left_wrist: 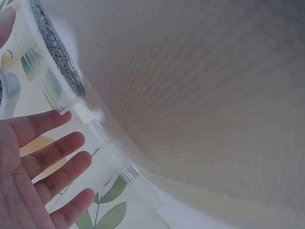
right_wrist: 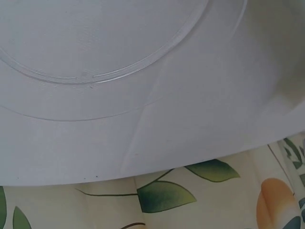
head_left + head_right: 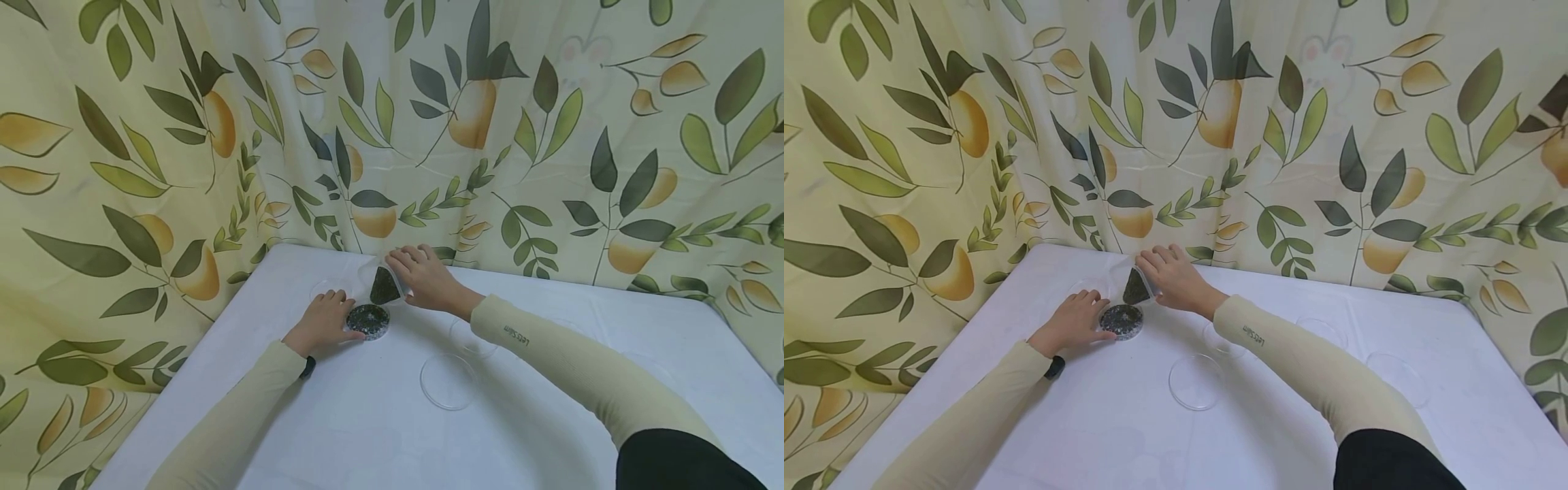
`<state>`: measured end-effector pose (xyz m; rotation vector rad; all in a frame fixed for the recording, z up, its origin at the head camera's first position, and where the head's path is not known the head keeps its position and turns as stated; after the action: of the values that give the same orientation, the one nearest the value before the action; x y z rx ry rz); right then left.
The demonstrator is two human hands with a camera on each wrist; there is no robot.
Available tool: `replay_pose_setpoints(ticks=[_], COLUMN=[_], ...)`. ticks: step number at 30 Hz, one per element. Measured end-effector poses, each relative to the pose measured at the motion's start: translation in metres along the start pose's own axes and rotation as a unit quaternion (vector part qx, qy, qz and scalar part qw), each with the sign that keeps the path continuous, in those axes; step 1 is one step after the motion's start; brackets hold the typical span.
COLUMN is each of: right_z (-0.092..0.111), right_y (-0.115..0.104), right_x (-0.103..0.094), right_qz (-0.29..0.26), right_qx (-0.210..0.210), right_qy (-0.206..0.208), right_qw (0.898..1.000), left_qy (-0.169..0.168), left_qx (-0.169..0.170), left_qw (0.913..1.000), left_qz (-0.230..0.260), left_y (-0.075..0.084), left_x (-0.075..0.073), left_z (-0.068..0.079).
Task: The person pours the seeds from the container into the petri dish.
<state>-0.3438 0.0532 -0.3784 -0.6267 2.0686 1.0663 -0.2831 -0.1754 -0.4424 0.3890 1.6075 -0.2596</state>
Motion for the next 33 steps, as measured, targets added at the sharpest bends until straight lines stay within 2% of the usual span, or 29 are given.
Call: replay_pose_setpoints(ticks=[13,33], right_z=[-0.0012,-0.0046], right_y=[-0.0060,-0.0078], right_x=[-0.0009,-0.0004], right_qz=[0.003,0.004], right_qx=[-0.007,-0.010], right_qy=[0.011,-0.010], right_qw=[1.000,1.000], left_qy=[0.009,0.004], left_qx=[0.006,-0.003], left_qw=[0.9999,0.9999], left_qz=[-0.008,-0.012], left_y=[0.0001,-0.0002], left_x=[0.0002,0.0015], left_z=[0.0008,-0.0007])
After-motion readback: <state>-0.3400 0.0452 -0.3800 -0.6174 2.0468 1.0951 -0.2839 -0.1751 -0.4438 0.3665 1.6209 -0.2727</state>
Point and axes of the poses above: each hand's wrist, its own z-axis away from the middle knuckle, its own x-axis out of the palm, y = z × x, the point moved 1 cm from there along -z, towards the middle knuckle, and after that the axes turned 6 degrees about z, right-handed, at the moved point
